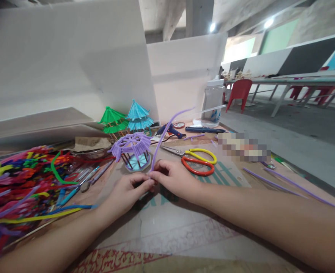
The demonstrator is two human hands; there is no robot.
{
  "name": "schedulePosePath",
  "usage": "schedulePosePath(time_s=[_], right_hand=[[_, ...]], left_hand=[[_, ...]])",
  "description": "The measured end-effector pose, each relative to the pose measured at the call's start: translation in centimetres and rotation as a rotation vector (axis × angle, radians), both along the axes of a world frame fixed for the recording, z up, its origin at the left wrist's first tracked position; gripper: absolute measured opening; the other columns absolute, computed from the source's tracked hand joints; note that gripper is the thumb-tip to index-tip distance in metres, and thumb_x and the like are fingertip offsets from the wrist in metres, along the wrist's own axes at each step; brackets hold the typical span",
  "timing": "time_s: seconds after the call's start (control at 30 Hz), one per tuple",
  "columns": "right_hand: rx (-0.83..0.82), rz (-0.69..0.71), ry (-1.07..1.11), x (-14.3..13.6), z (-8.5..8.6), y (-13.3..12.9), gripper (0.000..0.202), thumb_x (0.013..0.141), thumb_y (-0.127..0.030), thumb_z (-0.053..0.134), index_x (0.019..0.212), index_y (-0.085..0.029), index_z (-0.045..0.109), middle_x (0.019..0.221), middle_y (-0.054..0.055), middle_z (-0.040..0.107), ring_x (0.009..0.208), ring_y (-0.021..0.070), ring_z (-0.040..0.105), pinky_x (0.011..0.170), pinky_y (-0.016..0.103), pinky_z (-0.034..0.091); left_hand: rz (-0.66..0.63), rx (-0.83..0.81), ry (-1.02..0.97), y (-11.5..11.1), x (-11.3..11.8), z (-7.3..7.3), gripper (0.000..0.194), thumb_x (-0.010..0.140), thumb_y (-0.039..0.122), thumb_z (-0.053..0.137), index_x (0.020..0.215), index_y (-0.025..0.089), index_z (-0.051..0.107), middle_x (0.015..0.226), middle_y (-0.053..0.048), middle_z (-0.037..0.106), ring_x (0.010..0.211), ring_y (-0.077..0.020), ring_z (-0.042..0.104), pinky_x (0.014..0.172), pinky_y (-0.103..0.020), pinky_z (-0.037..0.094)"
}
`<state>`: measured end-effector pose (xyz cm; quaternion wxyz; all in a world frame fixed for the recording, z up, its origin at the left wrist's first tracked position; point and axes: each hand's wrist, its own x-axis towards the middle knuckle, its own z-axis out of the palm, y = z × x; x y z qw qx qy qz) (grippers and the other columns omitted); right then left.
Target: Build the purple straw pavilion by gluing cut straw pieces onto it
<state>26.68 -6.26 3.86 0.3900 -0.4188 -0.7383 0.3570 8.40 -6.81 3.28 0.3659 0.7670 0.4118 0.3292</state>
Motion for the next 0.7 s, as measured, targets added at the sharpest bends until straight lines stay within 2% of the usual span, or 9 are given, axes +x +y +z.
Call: schedulePosePath(time_s=[0.17,0.3,0.5,0.6,0.7], right_hand=[[-0.171,0.061,0.173,-0.17,-0.23,0.24,0.023,0.087,-0.035,0.059,0.071,-0.02,0.052,0.063,-0.002,0.061,0.058,0.0124,0.057,0.056,0.025,0.045],[-0.169,0.059,0.204,-0.16,-0.38,0.39,0.024,0.085,-0.037,0.062,0.072,-0.019,0.054,0.064,-0.001,0.062,0.059,0.0116,0.057,0.058,0.025,0.046],[-0.11,0.025,0.133,-0.05,-0.38,0.4,0.021,0.087,-0.033,0.059,0.073,-0.018,0.055,0.065,-0.002,0.058,0.06,0.0113,0.053,0.055,0.024,0.042],[-0.006,-0.011,0.016,0.01,-0.17,0.17,0.019,0.087,-0.031,0.057,0.072,-0.019,0.056,0.066,-0.002,0.056,0.063,0.012,0.051,0.057,0.024,0.041],[0.07,-0.022,-0.086,0.05,0.0,-0.14,0.017,0.087,-0.029,0.057,0.073,-0.019,0.058,0.07,-0.001,0.06,0.067,0.0137,0.054,0.061,0.025,0.043]], left_hand=[[-0.05,-0.131,-0.173,0.3,-0.14,-0.35,0.043,0.089,0.052,0.053,0.074,0.016,0.071,0.077,-0.007,0.073,0.074,-0.018,0.065,0.073,-0.028,0.052],[-0.108,-0.221,-0.285,0.54,-0.26,-0.44,0.042,0.091,0.046,0.05,0.071,0.016,0.071,0.079,-0.008,0.074,0.08,-0.0195,0.067,0.083,-0.031,0.052],[-0.06,-0.146,-0.125,0.36,-0.18,0.04,0.024,0.084,0.036,0.059,0.079,0.016,0.072,0.082,-0.006,0.075,0.079,-0.0186,0.067,0.078,-0.028,0.052],[-0.039,-0.103,-0.067,0.24,-0.11,-0.02,0.025,0.084,0.038,0.061,0.082,0.016,0.072,0.082,-0.005,0.075,0.076,-0.0174,0.066,0.074,-0.027,0.051],[-0.011,-0.081,-0.039,0.17,-0.09,-0.21,0.027,0.085,0.038,0.06,0.077,0.016,0.072,0.077,-0.004,0.074,0.072,-0.0168,0.065,0.068,-0.025,0.05]])
